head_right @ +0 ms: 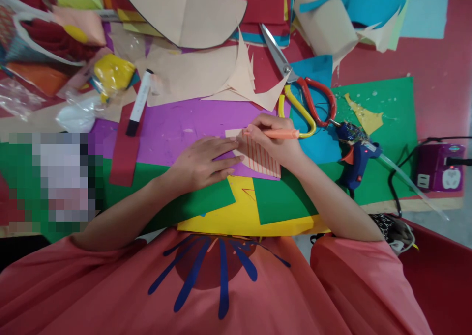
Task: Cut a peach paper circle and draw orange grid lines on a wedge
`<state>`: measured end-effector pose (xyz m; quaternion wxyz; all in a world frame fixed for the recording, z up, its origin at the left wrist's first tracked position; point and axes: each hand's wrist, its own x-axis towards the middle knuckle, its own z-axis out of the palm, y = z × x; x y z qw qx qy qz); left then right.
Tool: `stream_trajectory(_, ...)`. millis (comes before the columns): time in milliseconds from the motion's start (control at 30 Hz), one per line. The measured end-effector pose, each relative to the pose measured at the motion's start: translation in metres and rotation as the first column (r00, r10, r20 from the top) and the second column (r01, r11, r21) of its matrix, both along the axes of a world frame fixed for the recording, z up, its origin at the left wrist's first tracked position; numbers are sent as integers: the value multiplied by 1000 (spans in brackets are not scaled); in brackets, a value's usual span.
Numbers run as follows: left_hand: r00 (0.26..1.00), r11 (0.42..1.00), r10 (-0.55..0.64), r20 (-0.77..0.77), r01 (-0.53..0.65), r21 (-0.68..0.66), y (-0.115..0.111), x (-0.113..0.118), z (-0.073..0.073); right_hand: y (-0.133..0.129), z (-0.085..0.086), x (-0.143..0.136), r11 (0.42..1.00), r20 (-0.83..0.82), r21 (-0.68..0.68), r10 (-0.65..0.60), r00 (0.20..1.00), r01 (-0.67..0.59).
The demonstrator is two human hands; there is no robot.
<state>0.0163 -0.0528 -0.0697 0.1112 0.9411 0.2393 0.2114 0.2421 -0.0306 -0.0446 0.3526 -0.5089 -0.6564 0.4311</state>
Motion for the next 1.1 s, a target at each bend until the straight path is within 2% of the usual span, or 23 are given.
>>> stream_trajectory(100, 1000, 1000, 15, -26, -15, 1, 0, -1, -1, -1, -1, 0, 999, 4, 21, -35, 999, 35)
stream_trajectory(400, 1000, 1000, 26, 4, -26, -11, 0, 2, 3, 1, -5, -2, 999, 60, 38, 12, 998, -14)
stream_trajectory(667, 1000, 999, 22, 15, -21, -25, 1, 2, 6, 2, -6, -3, 998, 48, 51, 24, 999, -26)
stream_trajectory(1100, 999, 996, 36, 3, -36, -81, -1, 0, 2, 3, -2, -1, 994, 86, -77, 82, 993, -76)
